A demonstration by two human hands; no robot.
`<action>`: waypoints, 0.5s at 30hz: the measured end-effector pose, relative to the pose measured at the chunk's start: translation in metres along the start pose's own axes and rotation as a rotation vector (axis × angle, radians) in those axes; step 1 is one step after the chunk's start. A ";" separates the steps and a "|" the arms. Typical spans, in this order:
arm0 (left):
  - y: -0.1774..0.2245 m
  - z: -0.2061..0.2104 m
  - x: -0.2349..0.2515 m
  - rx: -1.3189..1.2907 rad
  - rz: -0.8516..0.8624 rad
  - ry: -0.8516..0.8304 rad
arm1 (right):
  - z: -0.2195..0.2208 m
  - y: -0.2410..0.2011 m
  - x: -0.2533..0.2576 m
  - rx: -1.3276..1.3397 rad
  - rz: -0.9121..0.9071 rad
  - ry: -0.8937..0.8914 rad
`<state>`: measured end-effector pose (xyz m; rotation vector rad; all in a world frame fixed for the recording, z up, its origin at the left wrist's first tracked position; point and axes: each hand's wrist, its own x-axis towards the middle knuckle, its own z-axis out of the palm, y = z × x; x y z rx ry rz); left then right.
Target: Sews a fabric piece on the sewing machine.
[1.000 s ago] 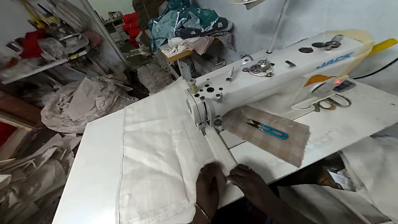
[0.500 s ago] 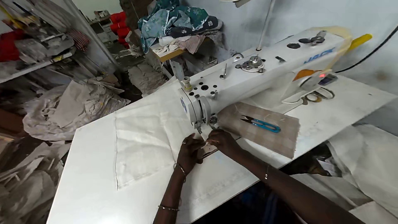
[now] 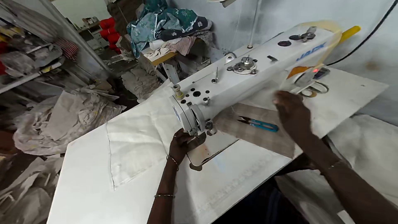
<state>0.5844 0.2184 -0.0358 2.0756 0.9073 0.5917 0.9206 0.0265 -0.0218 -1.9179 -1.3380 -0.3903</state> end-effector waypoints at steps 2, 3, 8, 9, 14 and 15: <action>-0.001 0.002 -0.003 0.016 0.012 -0.003 | -0.001 0.039 -0.018 -0.022 0.062 -0.023; -0.001 0.003 -0.003 0.021 0.015 -0.004 | 0.002 0.047 -0.023 -0.015 0.065 -0.046; 0.001 0.014 -0.017 -0.022 0.084 0.032 | 0.004 0.037 -0.021 -0.025 0.077 -0.038; 0.002 0.015 -0.019 -0.010 0.090 0.039 | -0.004 0.023 -0.019 0.000 0.097 -0.035; 0.003 0.017 -0.022 0.067 0.089 0.135 | -0.104 -0.120 -0.052 0.537 0.011 0.238; 0.000 0.015 -0.024 0.091 0.106 0.179 | -0.126 -0.141 -0.075 0.679 -0.073 0.250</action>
